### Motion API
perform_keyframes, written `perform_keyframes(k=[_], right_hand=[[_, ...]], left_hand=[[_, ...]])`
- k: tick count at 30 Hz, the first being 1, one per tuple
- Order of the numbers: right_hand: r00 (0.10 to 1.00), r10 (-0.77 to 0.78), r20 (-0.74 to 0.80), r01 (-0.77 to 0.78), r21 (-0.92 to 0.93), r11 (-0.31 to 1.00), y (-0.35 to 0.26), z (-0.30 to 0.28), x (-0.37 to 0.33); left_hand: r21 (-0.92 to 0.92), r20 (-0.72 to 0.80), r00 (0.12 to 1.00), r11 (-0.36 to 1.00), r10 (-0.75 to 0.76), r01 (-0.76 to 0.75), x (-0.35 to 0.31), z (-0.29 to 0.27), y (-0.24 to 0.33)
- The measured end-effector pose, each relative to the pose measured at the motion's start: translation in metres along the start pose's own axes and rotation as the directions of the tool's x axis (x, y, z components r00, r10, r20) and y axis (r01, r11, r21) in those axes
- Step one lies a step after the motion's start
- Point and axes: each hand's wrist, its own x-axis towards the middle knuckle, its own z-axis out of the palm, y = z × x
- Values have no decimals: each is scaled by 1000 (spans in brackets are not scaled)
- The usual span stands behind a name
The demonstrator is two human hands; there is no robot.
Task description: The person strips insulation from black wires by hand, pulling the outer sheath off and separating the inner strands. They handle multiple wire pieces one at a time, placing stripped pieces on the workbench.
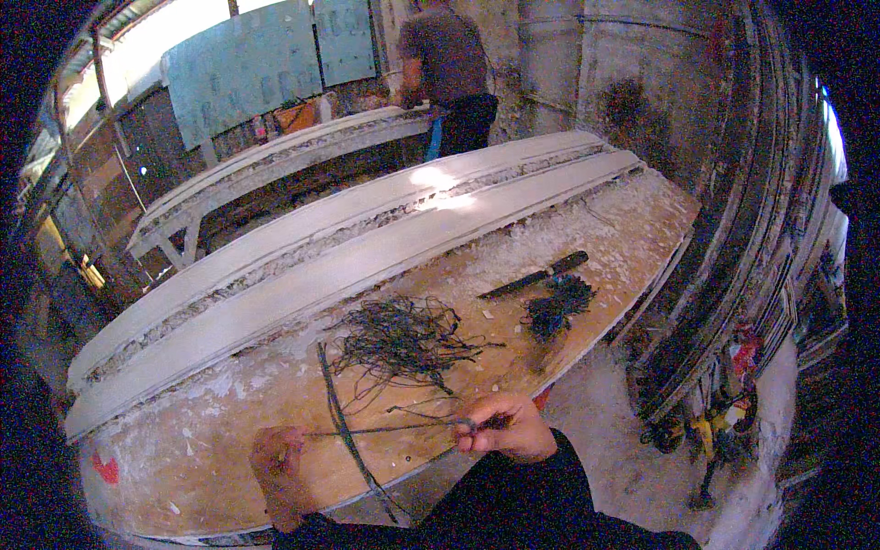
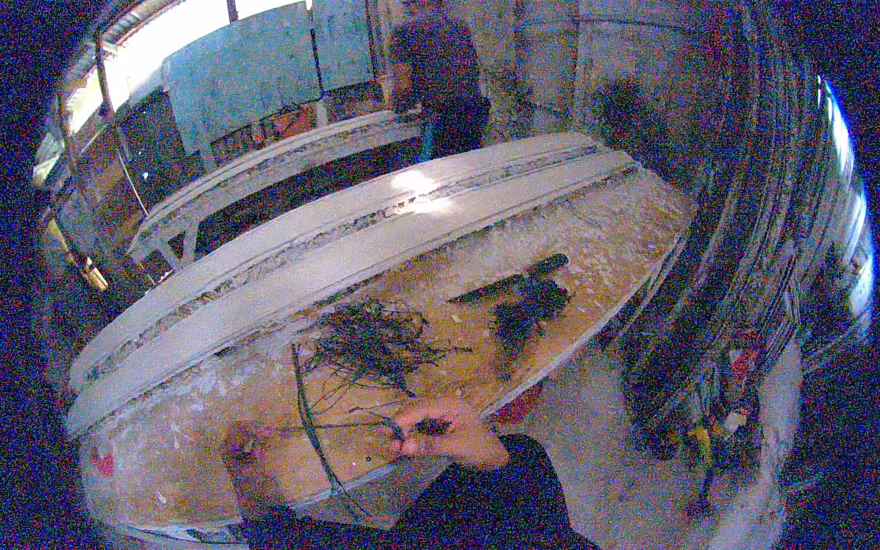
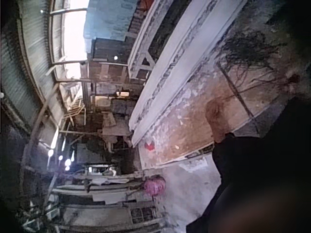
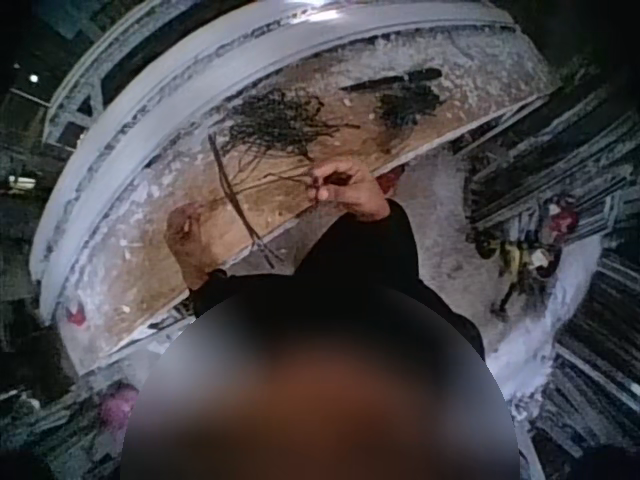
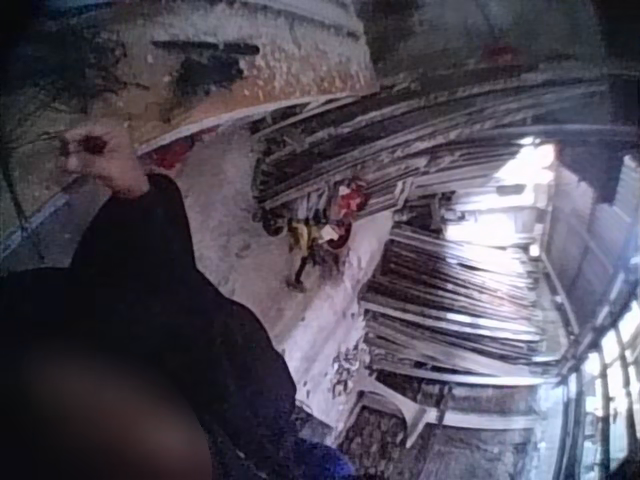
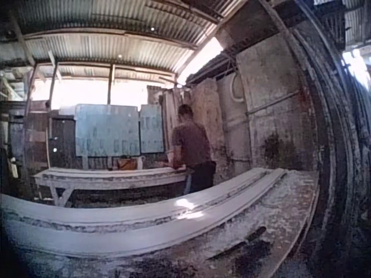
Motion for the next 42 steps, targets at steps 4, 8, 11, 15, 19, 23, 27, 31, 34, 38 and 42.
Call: perform_keyframes(k=[4, 8, 11, 15, 19, 23, 27, 31, 34, 38, 42], right_hand=[[997, -65, -30, 67, 59, 996, 5, -2, -3], [992, -123, -27, 125, 97, 987, 14, 0, -1], [994, -88, -64, 92, 69, 993, 20, 7, 3], [961, 207, -182, -200, 57, 978, 27, 27, 11], [943, 240, -231, -260, -60, 964, 47, 45, 26], [961, 177, -214, -211, -149, 966, 70, 48, 30], [975, 123, -185, -173, -286, 943, 92, 41, 35], [982, 99, -158, -139, -263, 955, 107, 35, 38], [980, 137, -144, -164, -199, 966, 108, 36, 37], [972, 176, -156, -190, -77, 979, 102, 40, 35], [975, 172, -137, -186, -89, 979, 98, 41, 38]], left_hand=[[-108, -22, 982, 977, -189, 185, -3, 8, 15], [282, -12, 1000, 959, 19, -14, 1, 19, 25], [220, 20, 982, 959, -187, 179, 6, 21, 29], [125, 92, 951, 951, -296, 284, -5, 30, 39], [-148, 229, 858, 855, -459, 497, -13, 38, 41], [-326, 313, 835, 775, -452, 542, -18, 49, 34], [-177, 289, 838, 834, -463, 522, -22, 54, 33], [-96, 286, 858, 878, -427, 469, -21, 59, 36], [-174, 278, 881, 881, -384, 439, -21, 61, 34], [-199, 306, 866, 863, -395, 464, -22, 61, 28], [-200, 318, 861, 859, -398, 471, -23, 62, 25]])
